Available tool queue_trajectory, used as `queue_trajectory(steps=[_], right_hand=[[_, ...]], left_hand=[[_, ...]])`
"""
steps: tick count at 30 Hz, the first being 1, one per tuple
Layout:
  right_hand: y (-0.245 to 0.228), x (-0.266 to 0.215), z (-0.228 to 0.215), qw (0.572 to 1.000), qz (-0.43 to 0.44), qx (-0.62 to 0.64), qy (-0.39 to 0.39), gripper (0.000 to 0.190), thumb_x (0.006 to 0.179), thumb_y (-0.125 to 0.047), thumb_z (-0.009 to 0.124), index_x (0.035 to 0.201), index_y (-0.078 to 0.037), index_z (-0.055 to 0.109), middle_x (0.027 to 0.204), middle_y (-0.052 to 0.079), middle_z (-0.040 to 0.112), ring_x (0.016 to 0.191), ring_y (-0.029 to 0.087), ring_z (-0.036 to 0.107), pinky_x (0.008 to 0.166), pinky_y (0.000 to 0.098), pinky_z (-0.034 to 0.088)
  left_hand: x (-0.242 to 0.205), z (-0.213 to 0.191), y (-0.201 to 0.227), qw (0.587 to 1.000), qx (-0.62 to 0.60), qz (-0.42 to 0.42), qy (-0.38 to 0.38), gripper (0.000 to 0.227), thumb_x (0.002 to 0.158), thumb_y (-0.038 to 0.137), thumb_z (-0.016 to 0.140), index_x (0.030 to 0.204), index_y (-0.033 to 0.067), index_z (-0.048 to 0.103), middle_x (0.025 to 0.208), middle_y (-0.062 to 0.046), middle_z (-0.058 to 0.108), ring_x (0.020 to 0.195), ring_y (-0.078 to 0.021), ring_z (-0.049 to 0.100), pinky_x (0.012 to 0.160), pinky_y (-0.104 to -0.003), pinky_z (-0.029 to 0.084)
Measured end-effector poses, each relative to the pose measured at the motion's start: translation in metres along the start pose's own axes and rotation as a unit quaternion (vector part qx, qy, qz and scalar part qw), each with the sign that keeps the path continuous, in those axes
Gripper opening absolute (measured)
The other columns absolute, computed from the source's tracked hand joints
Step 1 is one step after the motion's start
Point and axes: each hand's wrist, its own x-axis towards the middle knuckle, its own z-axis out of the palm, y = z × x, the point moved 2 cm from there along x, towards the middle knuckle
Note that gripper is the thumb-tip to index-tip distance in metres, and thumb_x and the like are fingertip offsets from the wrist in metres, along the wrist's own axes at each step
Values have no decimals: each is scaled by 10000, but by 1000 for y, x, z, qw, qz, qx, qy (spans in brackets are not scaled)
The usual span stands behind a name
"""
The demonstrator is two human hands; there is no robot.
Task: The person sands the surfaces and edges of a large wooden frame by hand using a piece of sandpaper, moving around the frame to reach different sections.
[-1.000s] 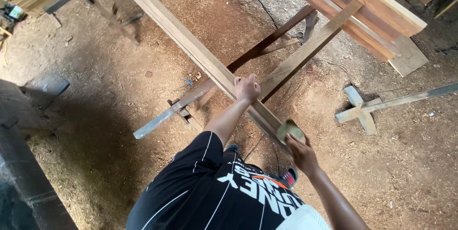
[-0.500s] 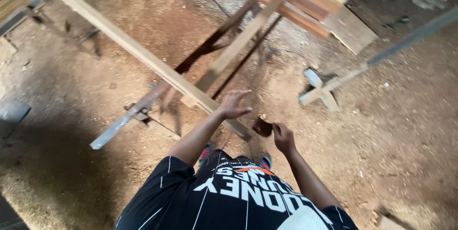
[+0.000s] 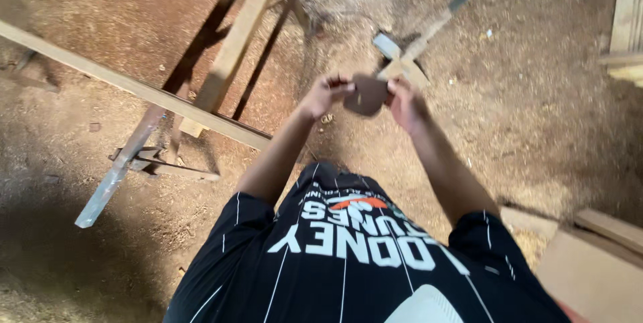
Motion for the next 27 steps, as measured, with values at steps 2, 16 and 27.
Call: queue_trajectory(steps=[2,16,27], right_hand=[[-23,12,11,999,7,35,30,181,1002,-167,567,1119,-29,571,1104,147,689,1017,240,681,942,407,568],[-69,189,20,996,22,43,-80,321,947,-15,632,1265,-1,596,1180,102,699,1051,195,691,932,373,569],[-156,329,9,989,-12,94,-112,235,918,17,560,1141,49,627,1064,138,708,1011,211,685,959,374,560]], left_hand=[[17,1,16,994,-93,57,6,119,950,69,645,1065,60,670,966,-63,728,875,-159,688,837,-332,589],[166,-53,64,950,-150,222,163,229,903,-62,682,1067,63,583,946,8,647,874,-77,612,798,-244,528],[300,-99,156,968,-14,242,60,473,868,-162,641,1278,57,554,1221,-67,598,1094,-164,622,976,-337,575]])
